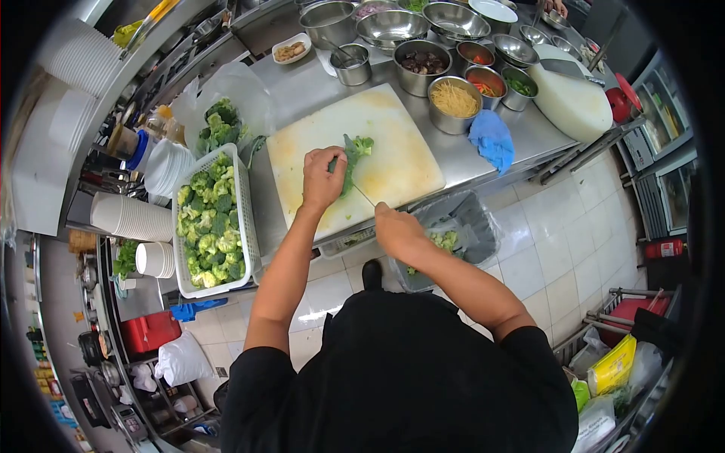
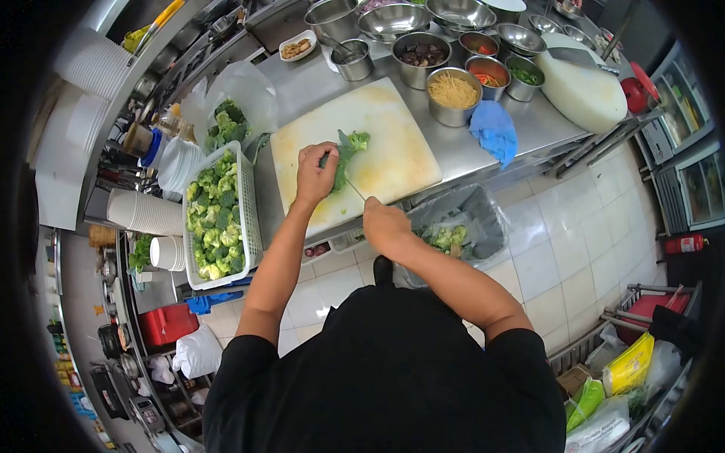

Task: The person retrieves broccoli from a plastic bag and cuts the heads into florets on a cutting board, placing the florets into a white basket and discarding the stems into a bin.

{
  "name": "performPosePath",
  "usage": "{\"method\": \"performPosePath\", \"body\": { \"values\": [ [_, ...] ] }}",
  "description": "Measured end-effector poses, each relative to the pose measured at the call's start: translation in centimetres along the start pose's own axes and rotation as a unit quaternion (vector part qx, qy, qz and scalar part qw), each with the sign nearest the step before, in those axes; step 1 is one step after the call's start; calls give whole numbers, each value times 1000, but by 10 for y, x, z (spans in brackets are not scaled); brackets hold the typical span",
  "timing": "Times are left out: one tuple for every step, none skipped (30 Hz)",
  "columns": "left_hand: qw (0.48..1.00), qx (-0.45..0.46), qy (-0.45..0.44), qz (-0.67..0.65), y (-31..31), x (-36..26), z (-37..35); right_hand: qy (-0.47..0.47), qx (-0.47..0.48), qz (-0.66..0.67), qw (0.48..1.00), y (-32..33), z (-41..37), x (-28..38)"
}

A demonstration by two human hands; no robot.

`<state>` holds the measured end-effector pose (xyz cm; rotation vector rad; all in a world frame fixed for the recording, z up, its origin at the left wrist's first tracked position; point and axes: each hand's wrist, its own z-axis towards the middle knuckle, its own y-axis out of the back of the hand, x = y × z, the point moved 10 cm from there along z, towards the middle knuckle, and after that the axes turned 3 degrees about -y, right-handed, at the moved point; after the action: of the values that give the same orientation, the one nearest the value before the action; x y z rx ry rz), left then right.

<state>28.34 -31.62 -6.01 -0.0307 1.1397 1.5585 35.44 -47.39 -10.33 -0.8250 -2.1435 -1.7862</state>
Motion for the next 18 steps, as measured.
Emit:
{"method": "performPosePath", "body": {
  "values": [
    [1000, 14, -23, 7, -3, -5, 0, -11, -9, -8, 1000, -2, 3, 1],
    [1000, 14, -23, 6, -3, -6, 2, -11, -9, -8, 1000, -6, 4, 3],
    [999, 30, -19, 23, -7, -7, 4, -31, -1, -1, 1000, -9, 5, 1],
    [998, 48, -13, 38, -12, -8, 5, -53, 8, 7, 999, -12, 5, -1],
    [998, 48, -13, 34, -14, -10, 8, -56, 8, 5, 998, -13, 9, -1],
    [996, 72, -12, 55, -19, -12, 9, -56, 19, 10, 998, -19, 14, -3],
    [992, 96, -12, 77, -24, -13, 9, -55, 30, 16, 998, -25, 18, -6],
    [992, 99, -12, 76, -23, -16, 10, -58, 31, 17, 998, -29, 24, -12],
    [984, 137, -5, 110, -29, -15, 9, -41, 50, -22, 998, -36, 31, -13],
    [974, 175, 0, 145, -33, -13, 9, -23, 67, -60, 996, -44, 35, -13],
    [974, 174, -3, 146, -31, -10, 11, -23, 63, -60, 996, -47, 37, -17],
    [973, 176, -25, 145, -28, -9, 12, -34, 57, -37, 997, -42, 35, -20],
    [972, 180, -44, 144, -24, -6, 10, -45, 54, -12, 997, -40, 31, -24],
    [972, 179, -44, 148, -18, 0, 8, -41, 52, -11, 998, -34, 32, -28],
    [967, 177, -24, 182, -10, 7, 5, -69, 109, 52, 990, -22, 27, -29],
    [960, 178, 0, 217, 0, 18, -1, -95, 169, 116, 974, -21, 23, -32],
    [958, 180, 5, 222, 8, 25, -4, -108, 166, 150, 969, -21, 27, -38],
    [967, 202, 73, 134, 12, 46, -10, -102, 170, 153, 968, -19, 28, -38]
  ]
}}
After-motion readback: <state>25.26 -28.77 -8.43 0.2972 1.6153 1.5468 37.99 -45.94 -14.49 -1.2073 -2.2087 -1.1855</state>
